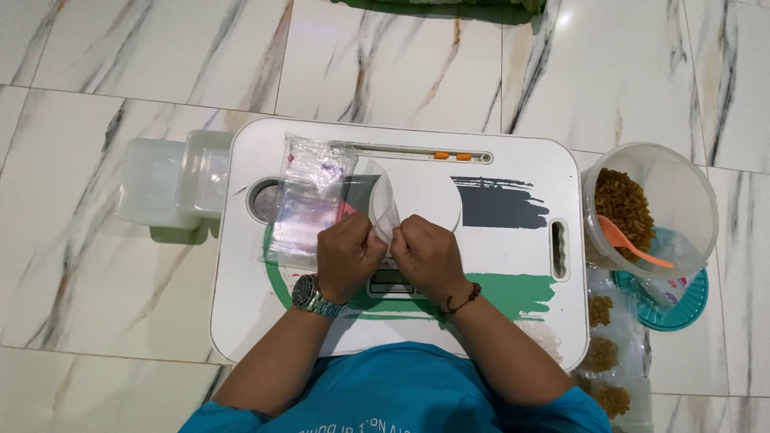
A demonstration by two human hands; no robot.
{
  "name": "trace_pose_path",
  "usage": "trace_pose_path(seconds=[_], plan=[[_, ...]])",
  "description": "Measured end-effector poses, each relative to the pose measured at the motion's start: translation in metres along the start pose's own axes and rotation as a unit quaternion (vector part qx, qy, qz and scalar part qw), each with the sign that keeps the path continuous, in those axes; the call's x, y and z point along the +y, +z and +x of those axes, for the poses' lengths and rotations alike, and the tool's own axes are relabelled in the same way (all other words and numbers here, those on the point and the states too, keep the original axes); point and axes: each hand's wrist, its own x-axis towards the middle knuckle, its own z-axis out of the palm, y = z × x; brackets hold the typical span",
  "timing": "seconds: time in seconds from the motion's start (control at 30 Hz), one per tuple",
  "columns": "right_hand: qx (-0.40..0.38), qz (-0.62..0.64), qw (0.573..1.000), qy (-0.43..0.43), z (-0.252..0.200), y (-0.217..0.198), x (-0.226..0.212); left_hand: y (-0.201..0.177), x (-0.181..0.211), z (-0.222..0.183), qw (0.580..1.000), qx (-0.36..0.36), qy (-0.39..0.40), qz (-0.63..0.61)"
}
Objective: Weighing and bagging small food items into plastic pouches using a scale and a spoon.
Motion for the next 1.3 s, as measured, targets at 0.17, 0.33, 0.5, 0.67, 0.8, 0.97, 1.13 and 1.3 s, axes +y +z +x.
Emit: trace_pose_path(seconds=[0.17, 0.33, 0.5, 0.67, 0.8, 0.97, 1.13, 1.3], plan=[[0.049, 0.018, 0.999, 0.005, 0.002, -0.005, -0.007, 0.000, 0.000, -0.001, 1.000, -0.008, 0.027, 0.007], [0.026, -0.044, 0.998, -0.027, 0.000, -0.008, -0.006, 0.003, 0.003, -0.001, 0.999, -0.019, 0.045, 0.005], [-0.030, 0.008, 0.999, 0.041, 0.003, -0.014, -0.006, 0.010, -0.010, -0.005, 0.997, -0.045, 0.060, 0.000], [-0.028, 0.126, 0.983, 0.129, 0.001, -0.023, 0.007, 0.007, 0.001, 0.001, 0.992, -0.038, 0.112, 0.048], [-0.027, 0.160, 0.977, 0.134, 0.003, -0.031, 0.010, 0.012, -0.003, -0.001, 0.988, -0.072, 0.116, 0.070], [-0.112, 0.146, 0.971, 0.151, 0.014, -0.052, -0.006, 0.016, -0.012, -0.006, 0.987, -0.065, 0.117, 0.092], [-0.182, 0.141, 0.959, 0.165, 0.019, -0.062, -0.011, 0.022, -0.017, -0.013, 0.983, -0.063, 0.143, 0.095], [-0.190, 0.114, 0.958, 0.182, 0.018, -0.067, 0.001, 0.024, -0.015, -0.013, 0.979, -0.081, 0.150, 0.108]])
